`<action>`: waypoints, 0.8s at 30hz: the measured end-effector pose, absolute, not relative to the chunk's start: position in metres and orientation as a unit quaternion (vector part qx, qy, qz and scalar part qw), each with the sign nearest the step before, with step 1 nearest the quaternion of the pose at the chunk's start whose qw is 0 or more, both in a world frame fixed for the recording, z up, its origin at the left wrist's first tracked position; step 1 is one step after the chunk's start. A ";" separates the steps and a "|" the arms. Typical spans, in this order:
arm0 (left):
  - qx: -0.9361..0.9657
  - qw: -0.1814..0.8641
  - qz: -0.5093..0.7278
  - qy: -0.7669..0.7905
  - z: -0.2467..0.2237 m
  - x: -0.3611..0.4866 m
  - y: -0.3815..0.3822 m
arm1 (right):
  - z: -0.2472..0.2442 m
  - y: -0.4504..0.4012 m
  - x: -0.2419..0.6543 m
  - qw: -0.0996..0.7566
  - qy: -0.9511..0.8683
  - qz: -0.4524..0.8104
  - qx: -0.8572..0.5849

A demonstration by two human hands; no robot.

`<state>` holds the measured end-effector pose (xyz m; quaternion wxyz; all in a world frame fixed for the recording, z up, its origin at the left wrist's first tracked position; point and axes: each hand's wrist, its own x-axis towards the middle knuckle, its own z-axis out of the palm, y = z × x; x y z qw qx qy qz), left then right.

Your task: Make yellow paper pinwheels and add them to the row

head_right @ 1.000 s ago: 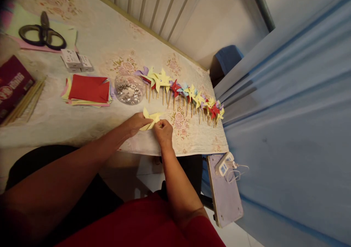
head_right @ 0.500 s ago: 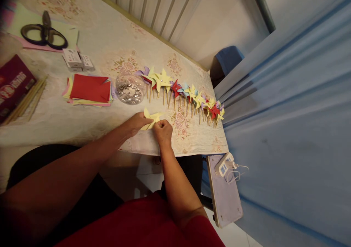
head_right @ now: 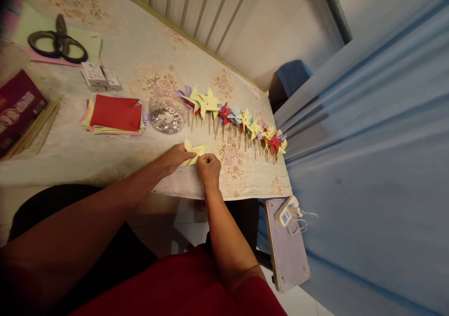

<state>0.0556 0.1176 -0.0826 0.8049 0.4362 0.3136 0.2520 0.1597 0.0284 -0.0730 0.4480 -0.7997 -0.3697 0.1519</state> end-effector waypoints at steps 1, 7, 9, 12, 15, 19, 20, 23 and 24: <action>0.435 0.805 0.255 0.313 -0.082 0.055 0.118 | -0.073 0.028 0.159 0.454 -0.368 0.155 -0.797; 0.399 0.829 0.257 0.295 -0.078 0.053 0.120 | -0.074 0.026 0.173 0.547 -0.310 0.123 -0.768; 0.381 0.840 0.255 0.291 -0.078 0.053 0.121 | -0.079 0.023 0.185 0.554 -0.292 0.098 -0.773; 0.371 0.847 0.257 0.280 -0.080 0.053 0.123 | -0.091 0.016 0.200 0.509 -0.289 0.044 -0.809; 0.380 0.844 0.259 0.275 -0.084 0.052 0.125 | -0.105 0.008 0.203 0.440 -0.337 -0.009 -0.832; 0.393 0.836 0.257 0.285 -0.086 0.051 0.127 | -0.119 0.004 0.194 0.355 -0.438 -0.044 -0.825; 0.394 0.835 0.257 0.284 -0.086 0.050 0.128 | -0.121 0.004 0.193 0.345 -0.448 -0.049 -0.824; 0.395 0.835 0.261 0.283 -0.085 0.048 0.128 | -0.122 0.004 0.191 0.331 -0.456 -0.055 -0.824; 0.396 0.834 0.261 0.282 -0.085 0.048 0.128 | -0.122 0.004 0.191 0.330 -0.457 -0.057 -0.824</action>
